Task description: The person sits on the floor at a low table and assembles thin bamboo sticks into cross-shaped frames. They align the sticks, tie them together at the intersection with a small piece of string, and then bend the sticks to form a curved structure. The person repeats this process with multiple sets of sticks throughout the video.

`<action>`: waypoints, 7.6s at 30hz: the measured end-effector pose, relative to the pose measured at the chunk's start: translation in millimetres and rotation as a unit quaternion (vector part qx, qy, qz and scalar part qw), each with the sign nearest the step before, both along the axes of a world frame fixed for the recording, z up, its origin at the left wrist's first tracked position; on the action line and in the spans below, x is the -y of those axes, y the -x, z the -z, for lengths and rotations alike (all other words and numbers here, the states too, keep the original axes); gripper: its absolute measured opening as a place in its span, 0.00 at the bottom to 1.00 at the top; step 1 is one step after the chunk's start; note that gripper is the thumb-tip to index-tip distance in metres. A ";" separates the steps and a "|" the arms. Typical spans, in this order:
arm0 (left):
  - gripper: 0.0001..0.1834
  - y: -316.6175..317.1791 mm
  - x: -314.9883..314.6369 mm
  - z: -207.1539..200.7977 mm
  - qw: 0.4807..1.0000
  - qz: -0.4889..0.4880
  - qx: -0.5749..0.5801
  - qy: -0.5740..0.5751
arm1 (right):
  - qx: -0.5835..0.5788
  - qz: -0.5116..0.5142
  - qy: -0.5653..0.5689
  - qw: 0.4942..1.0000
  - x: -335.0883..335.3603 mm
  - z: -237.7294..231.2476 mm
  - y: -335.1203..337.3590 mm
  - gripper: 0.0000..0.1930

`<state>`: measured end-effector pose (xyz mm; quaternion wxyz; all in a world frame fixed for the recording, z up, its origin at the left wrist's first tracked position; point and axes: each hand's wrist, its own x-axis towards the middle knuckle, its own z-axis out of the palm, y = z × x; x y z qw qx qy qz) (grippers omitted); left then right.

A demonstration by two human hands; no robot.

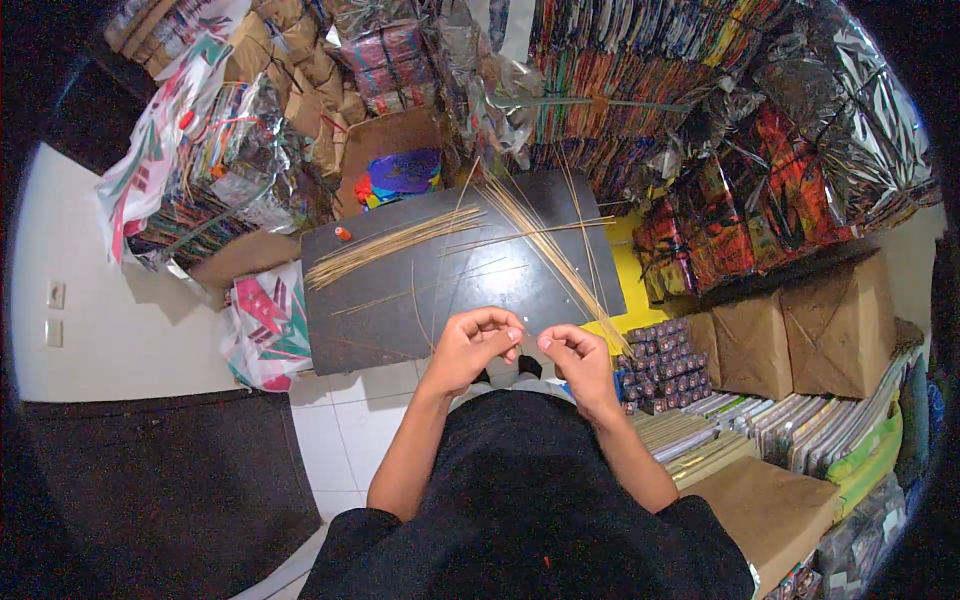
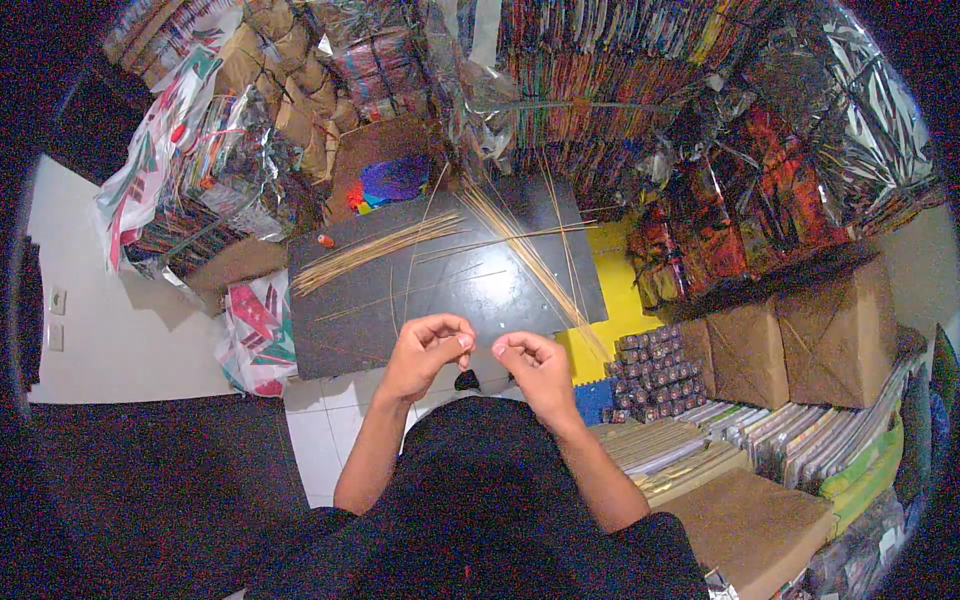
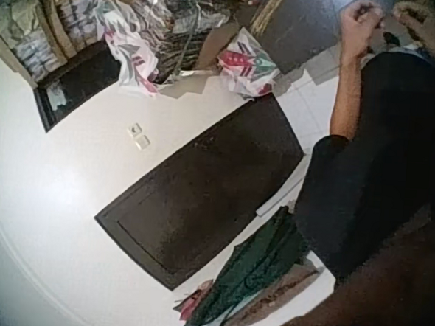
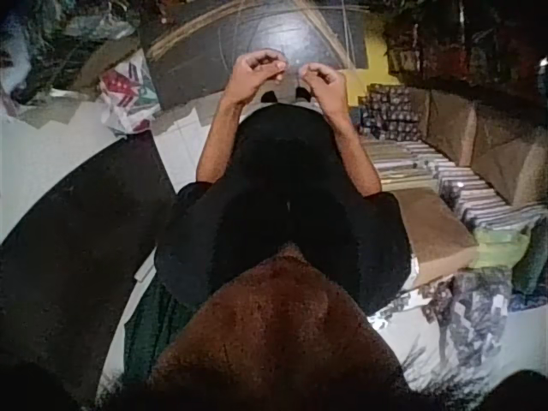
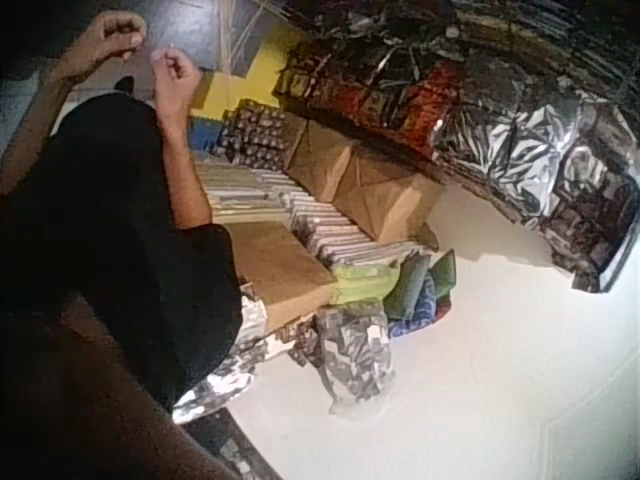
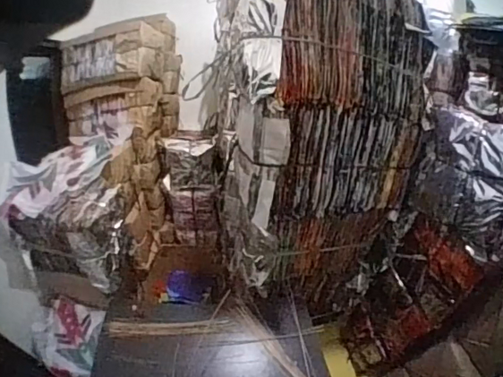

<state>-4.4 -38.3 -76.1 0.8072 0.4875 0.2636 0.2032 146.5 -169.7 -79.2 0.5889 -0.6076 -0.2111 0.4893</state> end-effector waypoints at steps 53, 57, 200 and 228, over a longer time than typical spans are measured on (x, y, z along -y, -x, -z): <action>0.09 -12.0 4.3 8.7 0.999 -0.015 -0.010 -0.042 | -0.151 0.066 -0.023 0.986 -25.9 3.3 13.7 0.06; 0.10 -12.1 3.6 11.6 0.999 -0.020 -0.007 -0.048 | -0.148 0.059 -0.023 0.987 -28.1 -2.8 16.1 0.06; 0.11 0.1 9.9 6.2 0.998 0.011 0.043 -0.034 | -0.200 -0.044 0.001 0.979 -16.3 -6.3 3.1 0.06; 0.10 10.5 12.3 6.2 0.998 0.001 0.048 -0.034 | -0.195 -0.029 0.042 0.979 -3.3 -18.8 -2.0 0.04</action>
